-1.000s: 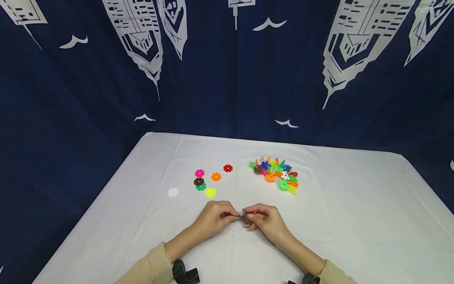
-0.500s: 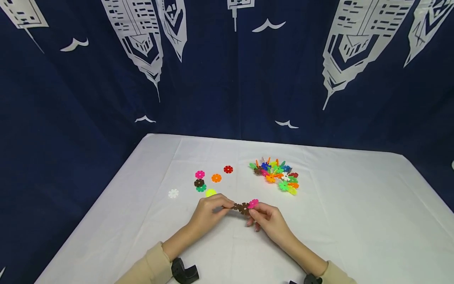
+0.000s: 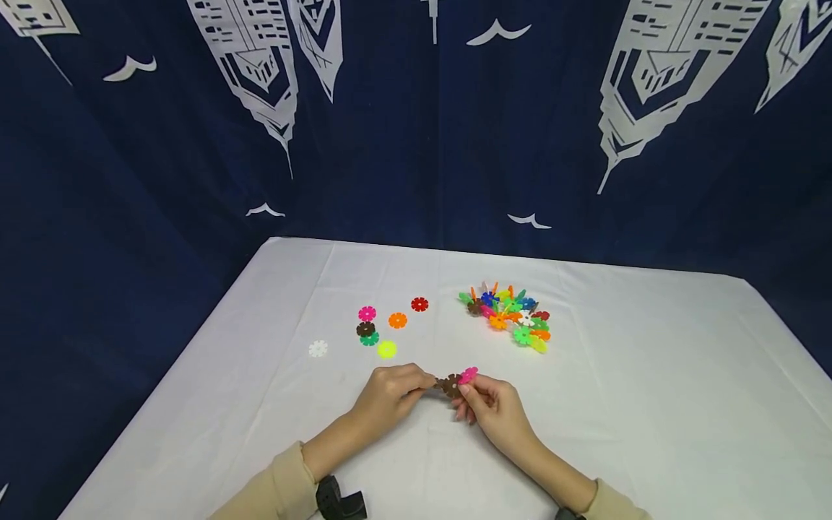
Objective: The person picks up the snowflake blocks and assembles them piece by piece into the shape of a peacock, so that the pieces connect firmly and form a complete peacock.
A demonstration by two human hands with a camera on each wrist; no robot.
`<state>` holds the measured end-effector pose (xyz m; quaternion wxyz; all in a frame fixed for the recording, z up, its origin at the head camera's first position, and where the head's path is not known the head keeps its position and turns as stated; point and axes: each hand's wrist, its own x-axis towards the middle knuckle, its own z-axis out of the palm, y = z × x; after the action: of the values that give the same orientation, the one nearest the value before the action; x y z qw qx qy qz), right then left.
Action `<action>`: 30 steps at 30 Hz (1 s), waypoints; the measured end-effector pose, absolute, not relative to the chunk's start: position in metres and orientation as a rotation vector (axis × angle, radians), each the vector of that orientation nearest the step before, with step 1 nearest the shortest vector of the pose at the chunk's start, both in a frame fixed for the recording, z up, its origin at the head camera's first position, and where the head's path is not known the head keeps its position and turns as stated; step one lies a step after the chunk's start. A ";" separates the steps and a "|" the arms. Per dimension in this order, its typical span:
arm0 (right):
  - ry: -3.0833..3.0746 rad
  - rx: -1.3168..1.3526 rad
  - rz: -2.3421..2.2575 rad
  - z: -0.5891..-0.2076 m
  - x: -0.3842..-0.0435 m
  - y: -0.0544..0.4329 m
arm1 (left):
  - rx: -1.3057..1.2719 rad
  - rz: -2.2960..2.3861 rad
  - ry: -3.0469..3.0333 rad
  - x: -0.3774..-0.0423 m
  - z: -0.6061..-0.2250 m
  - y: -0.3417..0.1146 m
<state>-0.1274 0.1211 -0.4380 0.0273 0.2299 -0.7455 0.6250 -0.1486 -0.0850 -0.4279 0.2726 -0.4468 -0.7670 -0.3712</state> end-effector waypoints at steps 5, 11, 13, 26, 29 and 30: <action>-2.262 0.709 1.937 -0.435 -0.129 0.121 | -1.237 -0.902 -2.032 -0.149 -0.423 -0.082; -2.183 0.767 2.046 -0.431 -0.133 0.123 | -1.100 -1.176 -2.114 -0.154 -0.422 -0.080; -2.179 0.738 2.063 -0.430 -0.134 0.125 | -0.962 -1.430 -2.193 -0.157 -0.424 -0.082; -2.146 0.668 2.303 -0.433 -0.140 0.132 | -0.327 -3.131 -1.978 -0.156 -0.422 -0.080; -2.080 0.664 2.368 -0.431 -0.136 0.131 | -0.333 -3.226 -1.995 -0.154 -0.422 -0.076; -2.064 0.648 2.387 -0.431 -0.135 0.130 | -0.336 -3.237 -2.004 -0.154 -0.422 -0.074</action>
<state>-0.1354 0.1304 -0.4306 -0.0402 0.2009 -0.6402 0.7404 -0.1538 -0.0744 -0.4224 -0.3338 -0.0830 -0.4943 -0.7984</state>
